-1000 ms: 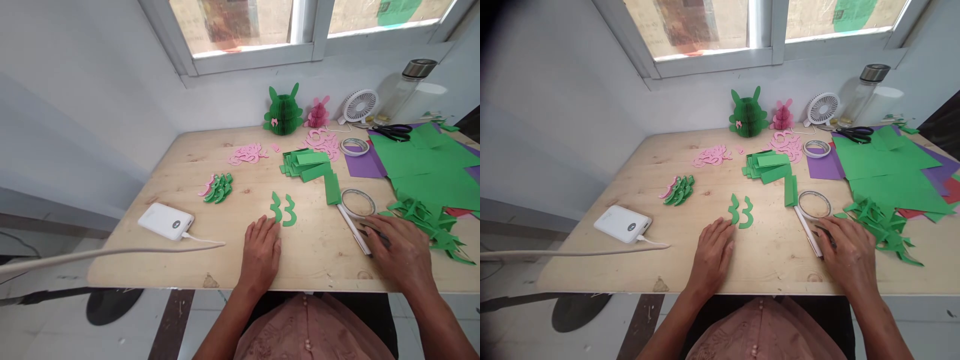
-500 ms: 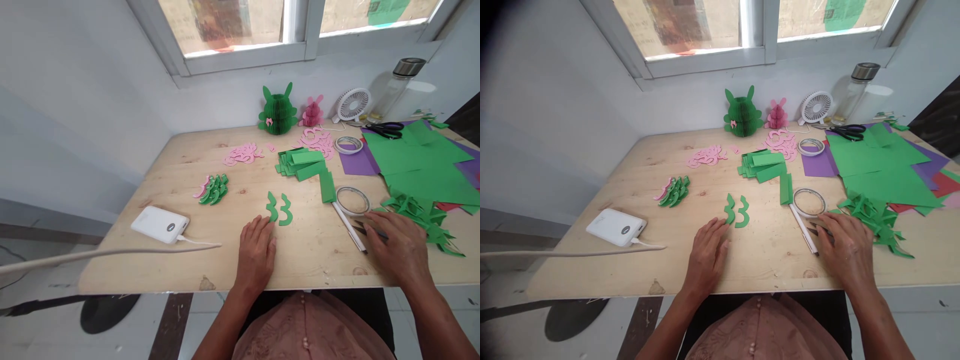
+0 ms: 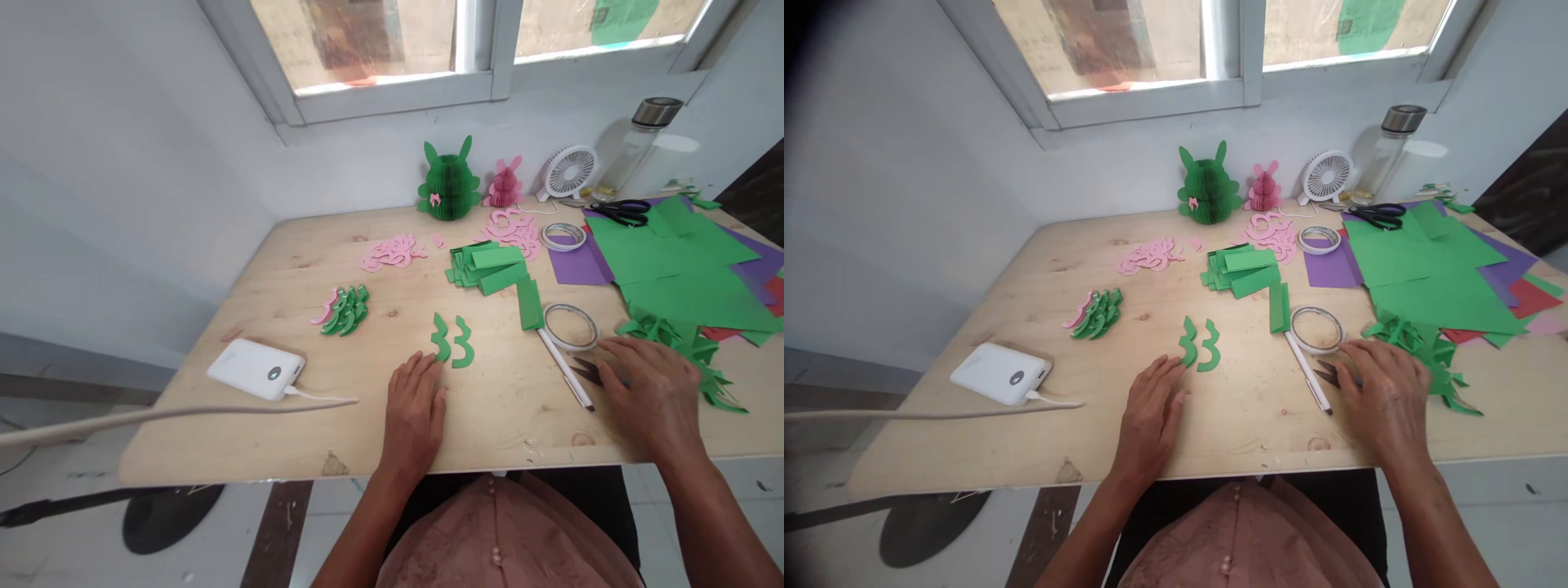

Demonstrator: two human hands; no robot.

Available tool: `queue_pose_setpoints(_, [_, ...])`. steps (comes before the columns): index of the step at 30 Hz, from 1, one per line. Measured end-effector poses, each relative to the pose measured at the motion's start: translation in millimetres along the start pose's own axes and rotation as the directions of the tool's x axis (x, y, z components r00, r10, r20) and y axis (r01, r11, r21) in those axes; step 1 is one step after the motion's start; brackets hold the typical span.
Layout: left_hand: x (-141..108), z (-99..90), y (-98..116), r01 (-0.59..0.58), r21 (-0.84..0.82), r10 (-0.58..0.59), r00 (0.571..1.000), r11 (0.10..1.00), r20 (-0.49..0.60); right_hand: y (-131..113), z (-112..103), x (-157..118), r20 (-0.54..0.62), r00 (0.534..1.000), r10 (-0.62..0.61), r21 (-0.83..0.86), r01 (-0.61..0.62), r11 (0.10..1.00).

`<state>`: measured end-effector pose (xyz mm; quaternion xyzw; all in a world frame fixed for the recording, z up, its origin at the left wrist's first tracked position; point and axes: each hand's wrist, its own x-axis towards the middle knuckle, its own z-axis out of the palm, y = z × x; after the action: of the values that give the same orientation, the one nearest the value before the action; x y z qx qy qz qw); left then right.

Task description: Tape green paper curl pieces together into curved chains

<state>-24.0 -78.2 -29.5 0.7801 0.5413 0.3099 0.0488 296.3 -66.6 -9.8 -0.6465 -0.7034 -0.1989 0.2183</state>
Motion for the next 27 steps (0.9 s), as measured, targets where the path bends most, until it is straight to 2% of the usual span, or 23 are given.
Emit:
queue_pose_setpoints(5, [0.2,-0.1,0.0,0.002,-0.001,-0.002,1.000,1.000,0.000,-0.3,-0.6,0.1,-0.014,1.000,-0.006,-0.032,0.005,0.999])
queue_pose_setpoints(19, [0.2,-0.7,-0.1,0.012,-0.014,-0.012,1.000,1.000,-0.012,-2.0,3.8,1.1,0.035,0.999,-0.019,-0.056,0.021,0.998])
queue_pose_setpoints(27, [0.0,-1.0,0.2,0.025,-0.021,-0.025,1.000,0.999,-0.009,-0.4,6.7,0.3,0.006,1.000,-0.006,-0.036,0.007,0.999])
